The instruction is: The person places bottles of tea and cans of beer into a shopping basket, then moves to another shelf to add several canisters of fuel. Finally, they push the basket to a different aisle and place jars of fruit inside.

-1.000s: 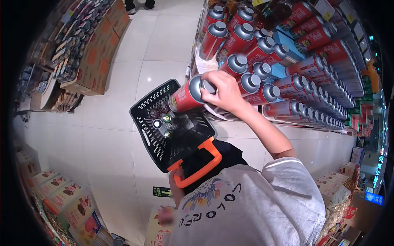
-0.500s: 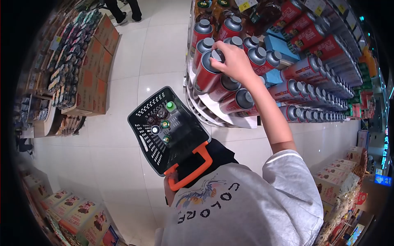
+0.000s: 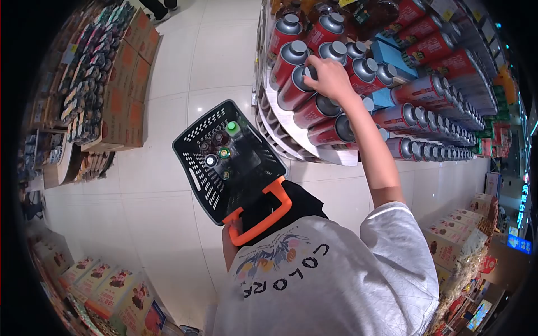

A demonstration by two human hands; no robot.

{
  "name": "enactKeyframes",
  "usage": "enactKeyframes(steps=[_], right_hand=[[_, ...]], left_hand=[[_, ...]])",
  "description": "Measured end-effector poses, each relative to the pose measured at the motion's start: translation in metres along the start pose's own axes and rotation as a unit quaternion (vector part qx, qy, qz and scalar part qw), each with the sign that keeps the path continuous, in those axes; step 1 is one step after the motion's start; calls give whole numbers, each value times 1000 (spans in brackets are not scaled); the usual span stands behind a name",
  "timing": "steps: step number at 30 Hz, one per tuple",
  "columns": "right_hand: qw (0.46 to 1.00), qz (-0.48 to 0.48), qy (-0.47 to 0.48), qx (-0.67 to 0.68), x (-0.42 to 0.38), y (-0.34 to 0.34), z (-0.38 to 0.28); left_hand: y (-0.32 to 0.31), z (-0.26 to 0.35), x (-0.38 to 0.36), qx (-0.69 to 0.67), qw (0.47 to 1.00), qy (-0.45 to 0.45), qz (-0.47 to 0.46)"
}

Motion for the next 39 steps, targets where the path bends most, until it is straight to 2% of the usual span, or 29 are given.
enactKeyframes(steps=[2, 6, 9, 11, 15, 17, 19, 22, 23, 24, 26, 27, 29, 31, 32, 35, 36, 38, 39], right_hand=[[999, -29, 14, -42, -1, -9, 0], [997, -23, -1, -75, 1, -18, 3], [994, -31, -31, -105, 1, -18, 4], [990, -63, -54, -113, 1, -19, 5], [985, -57, -49, -154, 4, -24, 5], [979, -78, -63, -178, 4, -29, 6], [982, 6, -32, -187, -7, -16, -10], [984, 171, 30, -32, -54, 30, -74], [983, 167, 37, 70, -78, 25, -87], [975, 83, -12, 204, -104, -4, -92], [949, -98, -117, 275, -165, -97, -91], [915, -212, -204, 278, -205, -155, -82], [782, -355, -373, 351, -270, -236, -80], [647, -394, -329, 563, -289, -293, -91], [657, -373, -397, 522, -268, -250, -103], [585, -406, -381, 590, -245, -251, -124], [615, -416, -402, 536, -250, -275, -120], [604, -422, -379, 560, -243, -282, -129], [599, -418, -382, 566, -238, -284, -131]], left_hand=[[-1, -2, -5, -8, 1000, -7, 6], [-2, 2, -4, -12, 1000, -11, -8], [-21, -1, -27, 73, 992, -100, 26], [-13, 1, -19, 43, 997, -64, -6], [0, 2, -6, -4, 999, -14, -29], [0, 4, -11, 45, 997, -50, -29], [-15, 4, -23, 90, 993, -74, -12], [-34, 7, -41, 148, 984, -93, 38], [-36, 9, -44, 171, 979, -98, 53], [-35, 11, -45, 195, 973, -103, 68], [-23, 8, -33, 174, 982, -60, 32], [-19, 9, -29, 165, 985, -40, 15], [-24, 12, -27, 160, 986, -37, 20], [-25, 15, -26, 151, 988, -41, 14], [-31, 17, -31, 142, 988, -63, 23], [-38, 30, -30, 155, 986, -40, 53], [-28, 39, -15, 157, 986, -20, 46], [12, 57, 22, 164, 985, 20, 40], [11, 64, 25, 159, 986, 22, 34]])
Point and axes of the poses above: each hand's wrist, its own x-axis towards the middle knuckle, its own y-axis out of the back of the hand, z = x × y, the point moved 7 cm from there along x, towards the middle knuckle, and after that the axes turned 6 degrees about -z, right-handed, at the moved point
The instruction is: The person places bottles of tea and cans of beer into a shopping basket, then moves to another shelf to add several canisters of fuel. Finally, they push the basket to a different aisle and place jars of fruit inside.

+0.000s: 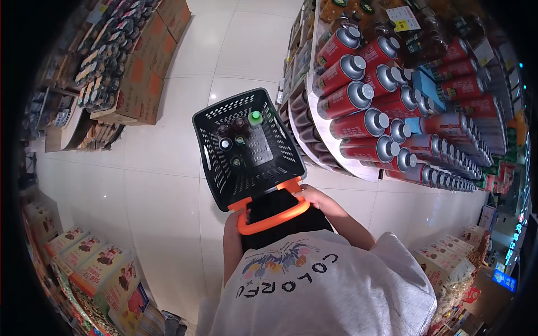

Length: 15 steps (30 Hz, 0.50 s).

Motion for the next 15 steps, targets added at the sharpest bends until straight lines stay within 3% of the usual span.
enactKeyframes(steps=[4, 8, 9, 12, 15], right_hand=[[994, 2, 28, 103, 3, -5, -33], [994, 3, 47, 95, 60, -1, -24], [995, -13, 8, 96, 59, -5, -35], [997, 26, 13, 66, 52, -5, -76], [999, -26, 5, 46, 74, -2, -102]], left_hand=[[-3, 26, 18, -15, 1000, 17, -17], [-11, 66, 37, 29, 998, 42, -30], [-14, 76, 36, 36, 998, 41, -28], [-33, 109, 39, 48, 998, 38, -17], [-56, 140, 42, 59, 997, 41, -1]])
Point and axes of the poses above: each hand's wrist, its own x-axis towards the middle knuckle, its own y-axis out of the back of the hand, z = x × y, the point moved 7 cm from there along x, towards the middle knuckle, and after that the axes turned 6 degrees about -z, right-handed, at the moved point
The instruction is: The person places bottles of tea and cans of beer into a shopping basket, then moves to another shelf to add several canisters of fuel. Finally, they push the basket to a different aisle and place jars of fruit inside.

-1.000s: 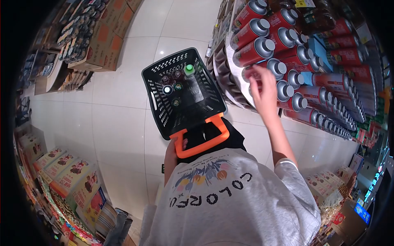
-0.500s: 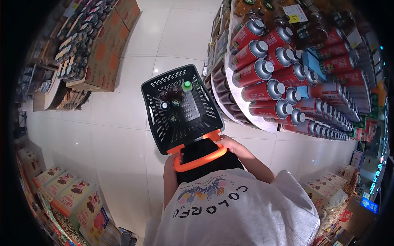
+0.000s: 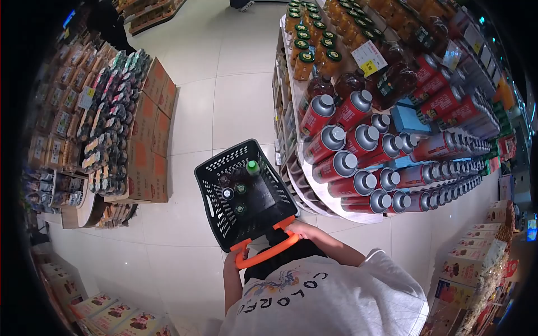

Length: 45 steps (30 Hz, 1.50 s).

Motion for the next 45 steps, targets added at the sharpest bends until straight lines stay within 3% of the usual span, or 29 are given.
enactKeyframes(steps=[2, 5, 9, 12, 15, 20, 24, 27, 28, 32, 34, 36, 38, 39, 40, 41, 42, 43, 45], right_hand=[[997, 23, 13, -68, 4, -2, -25], [990, -4, -71, -122, 23, -4, -44], [978, -3, -105, -179, 48, -3, -78], [969, -25, -59, -239, 48, -8, -118], [983, 2, -46, -175, 66, -9, -133], [970, -29, -91, -224, 78, -2, -171], [967, -1, -109, -229, 90, 2, -198], [986, 61, -24, -156, 69, 3, -242], [983, 46, -84, -156, 77, 4, -240], [995, 31, -27, -91, 84, 9, -261], [991, 47, -33, -123, 95, 10, -252], [983, 82, -36, -159, 102, 20, -253], [966, 43, -120, -226, 105, 24, -258], [952, 23, -162, -259, 103, 26, -266], [918, -9, -207, -339, 101, 28, -277], [901, -11, -212, -379, 102, 34, -295], [881, -12, -216, -421, 106, 42, -313], [860, -14, -216, -463, 111, 49, -332], [873, 25, -177, -453, 140, 69, -390]], left_hand=[[-15, 24, 3, 9, 1000, 0, 1], [-31, 59, 5, 25, 1000, 8, 1], [-47, 101, 13, 47, 998, 29, -2], [-67, 140, 24, 66, 997, 45, -9], [-78, 171, 37, 80, 995, 63, -17], [-89, 214, 57, 104, 989, 104, -17], [-103, 240, 64, 115, 986, 119, -4], [-121, 254, 59, 132, 986, 96, 22], [-124, 259, 59, 133, 985, 106, 25], [-146, 280, 58, 127, 984, 123, 40], [-141, 285, 60, 118, 984, 132, 33], [-173, 298, 51, 233, 965, 88, 79], [-186, 314, 45, 386, 913, 70, 114], [-190, 330, 41, 601, 778, 75, 167], [-206, 348, 36, 777, 591, 75, 204], [-228, 367, 36, 901, 365, 66, 224], [-249, 384, 41, 921, 312, 38, 229], [-269, 401, 55, 910, 334, -62, 239], [-313, 424, 104, 888, 402, -66, 216]])
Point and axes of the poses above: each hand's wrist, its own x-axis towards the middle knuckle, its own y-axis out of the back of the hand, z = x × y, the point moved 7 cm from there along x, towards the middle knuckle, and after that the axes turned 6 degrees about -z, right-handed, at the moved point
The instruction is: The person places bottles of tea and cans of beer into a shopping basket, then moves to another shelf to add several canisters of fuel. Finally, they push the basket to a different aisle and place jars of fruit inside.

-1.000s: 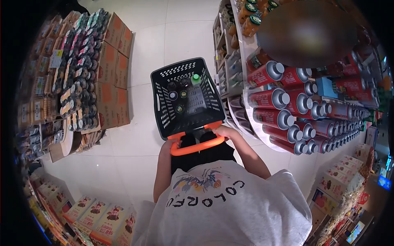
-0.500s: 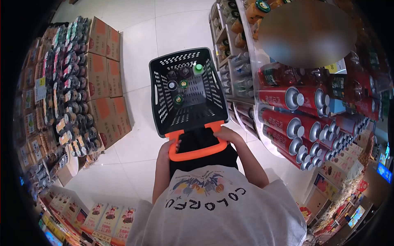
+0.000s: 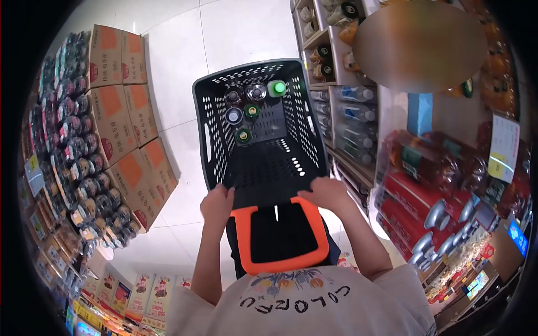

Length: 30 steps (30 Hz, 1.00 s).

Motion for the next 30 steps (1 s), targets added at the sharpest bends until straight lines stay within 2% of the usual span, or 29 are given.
enactKeyframes(steps=[1, 2, 3, 5, 7, 9, 10, 13, 16, 17, 20, 23, 25, 26, 30], right_hand=[[998, 10, 50, 23, 31, 15, -10], [997, -9, 44, 67, 61, 31, -19], [987, -82, 41, 135, 107, 30, -24], [969, -73, 23, 236, 214, 16, -23], [979, 59, 15, 195, 316, -9, -17], [953, 169, 57, 244, 384, -31, -20], [938, 209, 69, 269, 413, -54, -16], [921, 206, 66, 325, 444, -86, -15], [925, 161, 52, 341, 458, -94, -23], [929, 155, 81, 327, 465, -92, -31], [946, 178, 127, 241, 474, -77, -53], [939, 174, 229, 190, 486, -55, -81], [952, 122, 235, 156, 511, -62, -86], [957, 92, 238, 141, 516, -71, -90], [960, 107, 206, 154, 525, -73, -82]], left_hand=[[-6, 15, 35, 11, 999, -40, 5], [-21, 29, 70, 20, 996, -81, 11], [-43, 32, 108, -36, 997, -65, 6], [-102, 30, 180, -119, 992, -48, 0], [-157, 28, 239, -180, 983, -41, -4], [-165, 28, 283, -136, 987, -18, 79], [-190, 22, 300, -111, 988, -1, 104], [-220, 9, 337, -53, 991, -46, 111], [-233, 1, 359, -18, 995, -63, 70], [-232, 4, 362, -1, 994, -76, 79], [-238, 10, 377, 14, 995, -92, 27], [-244, 7, 385, 8, 992, -108, 70], [-241, 11, 385, 16, 984, -145, 104], [-242, 10, 383, 14, 985, -153, 84], [-232, 17, 378, 15, 982, -183, 34]])
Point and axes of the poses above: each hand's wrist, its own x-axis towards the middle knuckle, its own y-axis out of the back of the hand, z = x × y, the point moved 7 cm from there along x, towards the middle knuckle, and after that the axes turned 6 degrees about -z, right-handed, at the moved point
